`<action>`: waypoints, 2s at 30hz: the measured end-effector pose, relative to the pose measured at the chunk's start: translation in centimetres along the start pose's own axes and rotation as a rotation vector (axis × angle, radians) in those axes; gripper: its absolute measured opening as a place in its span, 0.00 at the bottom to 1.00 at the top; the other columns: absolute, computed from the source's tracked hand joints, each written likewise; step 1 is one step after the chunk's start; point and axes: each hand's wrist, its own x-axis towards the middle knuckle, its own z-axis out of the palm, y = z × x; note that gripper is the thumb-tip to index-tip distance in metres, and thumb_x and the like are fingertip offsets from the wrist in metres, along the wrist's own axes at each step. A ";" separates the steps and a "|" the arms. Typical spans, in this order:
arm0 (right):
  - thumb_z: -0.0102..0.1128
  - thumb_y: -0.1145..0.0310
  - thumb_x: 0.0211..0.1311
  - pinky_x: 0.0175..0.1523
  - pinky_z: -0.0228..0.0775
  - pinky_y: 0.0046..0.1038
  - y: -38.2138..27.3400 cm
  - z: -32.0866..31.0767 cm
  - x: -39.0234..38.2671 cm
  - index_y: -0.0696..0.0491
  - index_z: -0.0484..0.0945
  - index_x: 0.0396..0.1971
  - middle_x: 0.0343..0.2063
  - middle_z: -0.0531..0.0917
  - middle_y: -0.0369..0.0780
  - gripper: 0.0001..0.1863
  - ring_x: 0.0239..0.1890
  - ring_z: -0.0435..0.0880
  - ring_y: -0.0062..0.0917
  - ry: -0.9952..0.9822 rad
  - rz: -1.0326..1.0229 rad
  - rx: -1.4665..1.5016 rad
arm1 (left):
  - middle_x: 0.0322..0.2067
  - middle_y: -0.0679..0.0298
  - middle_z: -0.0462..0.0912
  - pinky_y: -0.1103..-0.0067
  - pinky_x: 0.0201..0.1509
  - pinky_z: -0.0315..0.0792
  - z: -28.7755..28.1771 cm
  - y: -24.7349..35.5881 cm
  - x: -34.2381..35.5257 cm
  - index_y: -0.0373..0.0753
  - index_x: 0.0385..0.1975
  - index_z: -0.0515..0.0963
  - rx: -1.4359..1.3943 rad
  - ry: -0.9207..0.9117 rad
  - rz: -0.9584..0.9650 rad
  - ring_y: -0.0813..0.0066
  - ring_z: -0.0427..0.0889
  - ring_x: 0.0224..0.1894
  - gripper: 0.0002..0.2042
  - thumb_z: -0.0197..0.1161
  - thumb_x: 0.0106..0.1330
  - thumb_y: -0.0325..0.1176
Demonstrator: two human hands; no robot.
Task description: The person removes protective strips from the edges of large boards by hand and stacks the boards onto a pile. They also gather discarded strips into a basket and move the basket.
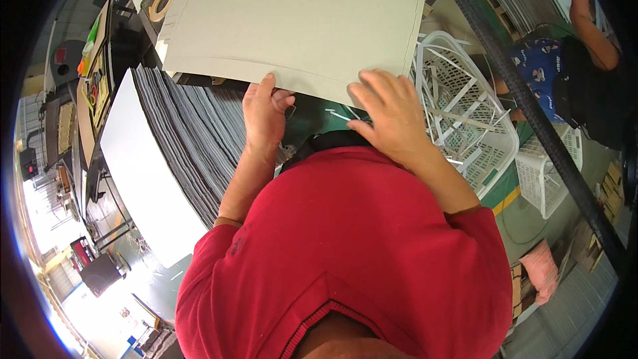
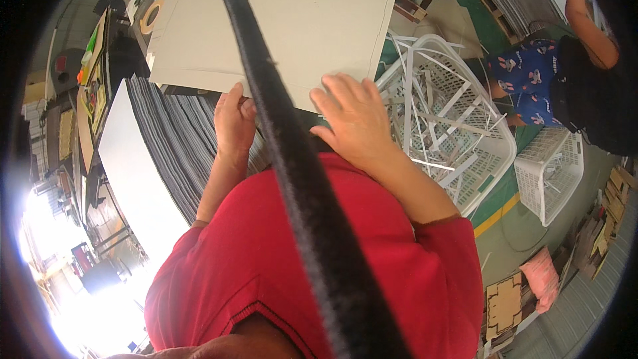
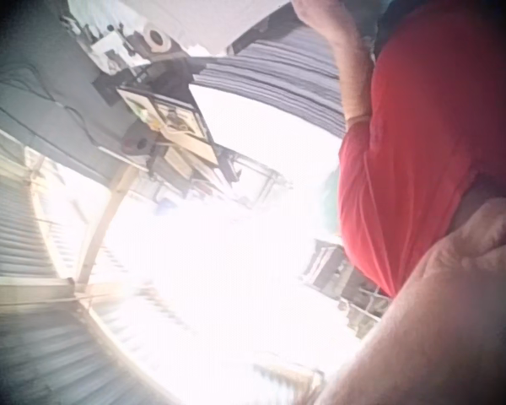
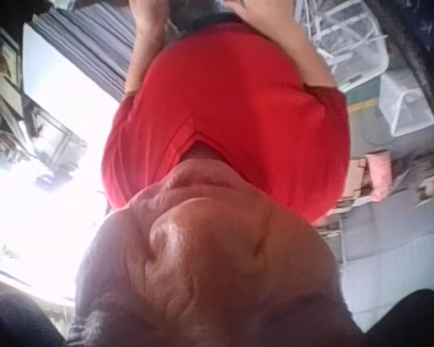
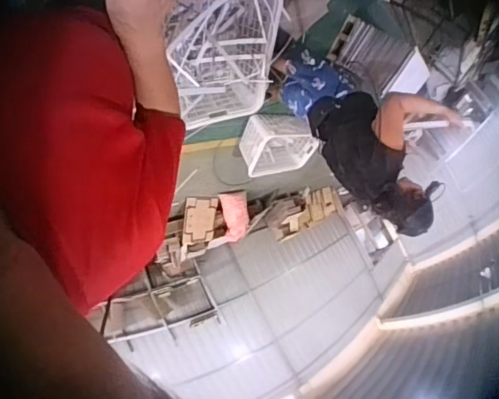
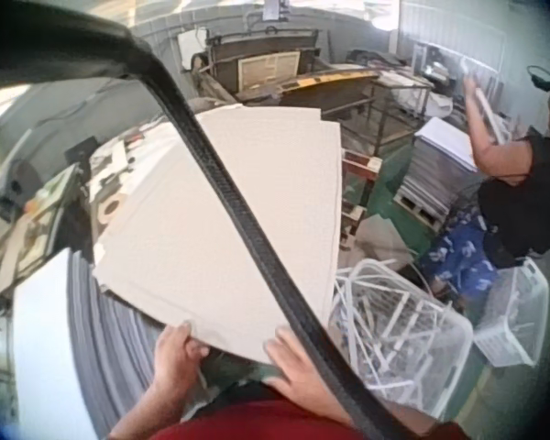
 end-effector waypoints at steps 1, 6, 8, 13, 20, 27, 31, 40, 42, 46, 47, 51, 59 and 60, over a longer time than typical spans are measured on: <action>0.67 0.69 0.38 0.52 0.61 0.35 0.2 1.0 0.0 0.55 0.71 0.40 0.46 0.71 0.43 0.24 0.50 0.69 0.36 -0.021 -0.014 -0.050 | 0.31 0.59 0.77 0.85 0.29 0.73 0.1 0.0 -0.2 0.29 0.39 0.68 0.041 -0.005 0.021 0.75 0.78 0.28 0.11 0.49 0.64 0.30; 0.62 0.75 0.42 0.38 0.71 0.30 0.6 2.8 0.7 0.55 0.74 0.32 0.34 0.78 0.42 0.13 0.36 0.78 0.34 0.238 -0.086 -0.045 | 0.33 0.60 0.76 0.85 0.30 0.72 2.6 1.9 -1.5 0.31 0.39 0.68 -0.063 -0.070 0.033 0.75 0.77 0.30 0.10 0.50 0.62 0.31; 0.61 0.76 0.44 0.33 0.72 0.30 0.8 2.7 1.0 0.55 0.74 0.32 0.29 0.79 0.41 0.11 0.32 0.79 0.33 0.257 -0.056 0.034 | 0.36 0.60 0.76 0.84 0.32 0.72 2.7 1.8 -1.5 0.32 0.40 0.67 -0.014 -0.079 0.039 0.77 0.76 0.34 0.11 0.50 0.63 0.32; 0.58 0.74 0.50 0.28 0.71 0.30 0.2 1.6 2.0 0.55 0.74 0.32 0.24 0.79 0.42 0.08 0.26 0.79 0.34 0.124 -0.003 0.100 | 0.40 0.60 0.73 0.79 0.40 0.71 1.3 0.9 0.7 0.34 0.45 0.64 -0.012 0.016 0.075 0.72 0.74 0.43 0.12 0.48 0.64 0.32; 0.52 0.69 0.58 0.23 0.67 0.24 -1.9 -1.6 4.5 0.56 0.76 0.32 0.21 0.80 0.40 0.07 0.19 0.78 0.27 0.197 0.080 0.393 | 0.45 0.57 0.70 0.68 0.49 0.69 1.4 1.1 3.3 0.35 0.45 0.64 -0.160 0.084 0.143 0.65 0.72 0.46 0.11 0.46 0.63 0.26; 0.48 0.64 0.61 0.26 0.66 0.17 5.7 -7.8 2.6 0.59 0.73 0.38 0.29 0.81 0.39 0.13 0.23 0.77 0.17 0.569 0.683 1.013 | 0.42 0.54 0.73 0.68 0.53 0.65 -6.0 4.1 2.2 0.29 0.42 0.67 -0.316 0.438 0.146 0.61 0.72 0.45 0.15 0.52 0.55 0.28; 0.48 0.64 0.61 0.25 0.64 0.18 11.7 -9.0 -2.8 0.58 0.73 0.37 0.30 0.80 0.39 0.13 0.24 0.74 0.17 0.746 0.941 1.065 | 0.48 0.50 0.71 0.64 0.54 0.66 -12.7 7.8 -0.1 0.27 0.49 0.64 -0.201 0.639 0.086 0.55 0.71 0.49 0.20 0.49 0.59 0.33; 0.49 0.66 0.61 0.30 0.68 0.22 22.2 -6.7 -26.2 0.56 0.69 0.39 0.28 0.77 0.39 0.11 0.24 0.73 0.21 1.099 1.225 1.266 | 0.49 0.52 0.70 0.67 0.55 0.64 -25.4 9.2 -3.7 0.29 0.50 0.65 -0.106 0.725 -0.012 0.56 0.69 0.50 0.23 0.47 0.61 0.40; 0.46 0.66 0.63 0.35 0.68 0.25 22.8 -5.3 -33.8 0.57 0.69 0.39 0.28 0.76 0.38 0.11 0.27 0.73 0.23 1.151 1.376 1.186 | 0.50 0.51 0.69 0.66 0.56 0.64 -25.1 8.9 -3.9 0.30 0.50 0.65 -0.201 0.707 -0.023 0.56 0.69 0.51 0.23 0.48 0.61 0.41; 0.48 0.60 0.61 0.30 0.65 0.27 17.8 0.2 -46.5 0.53 0.74 0.28 0.23 0.75 0.34 0.12 0.25 0.72 0.20 0.850 1.848 0.929 | 0.50 0.51 0.69 0.64 0.56 0.64 -24.9 7.7 -3.8 0.31 0.50 0.65 -0.381 0.547 -0.045 0.56 0.68 0.51 0.22 0.50 0.61 0.42; 0.49 0.59 0.60 0.23 0.61 0.29 16.1 0.5 -48.1 0.50 0.74 0.28 0.22 0.76 0.33 0.11 0.22 0.72 0.21 0.522 2.052 0.865 | 0.50 0.52 0.69 0.64 0.56 0.64 -25.0 7.5 -3.8 0.32 0.50 0.65 -0.380 0.542 -0.051 0.56 0.68 0.51 0.23 0.50 0.61 0.42; 0.46 0.65 0.58 0.18 0.58 0.27 12.4 6.6 -53.3 0.49 0.71 0.30 0.22 0.76 0.35 0.06 0.22 0.76 0.23 0.945 2.303 0.867 | 0.50 0.53 0.70 0.64 0.55 0.64 -25.9 6.0 -3.1 0.33 0.49 0.66 -0.392 0.512 -0.070 0.56 0.68 0.51 0.22 0.51 0.61 0.43; 0.52 0.65 0.52 0.35 0.73 0.35 20.9 4.7 -51.0 0.56 0.75 0.31 0.25 0.81 0.47 0.11 0.31 0.81 0.36 -0.217 1.836 -0.337 | 0.49 0.55 0.72 0.64 0.56 0.63 -25.1 5.1 -2.9 0.33 0.49 0.67 -0.330 0.545 -0.042 0.57 0.69 0.51 0.21 0.51 0.61 0.41; 0.52 0.64 0.52 0.38 0.71 0.36 21.9 4.3 -50.1 0.55 0.74 0.35 0.29 0.80 0.47 0.13 0.34 0.80 0.37 -0.122 1.903 -0.354 | 0.48 0.55 0.72 0.64 0.56 0.63 -26.1 4.7 -2.7 0.33 0.49 0.67 -0.337 0.522 -0.045 0.56 0.69 0.50 0.21 0.51 0.61 0.40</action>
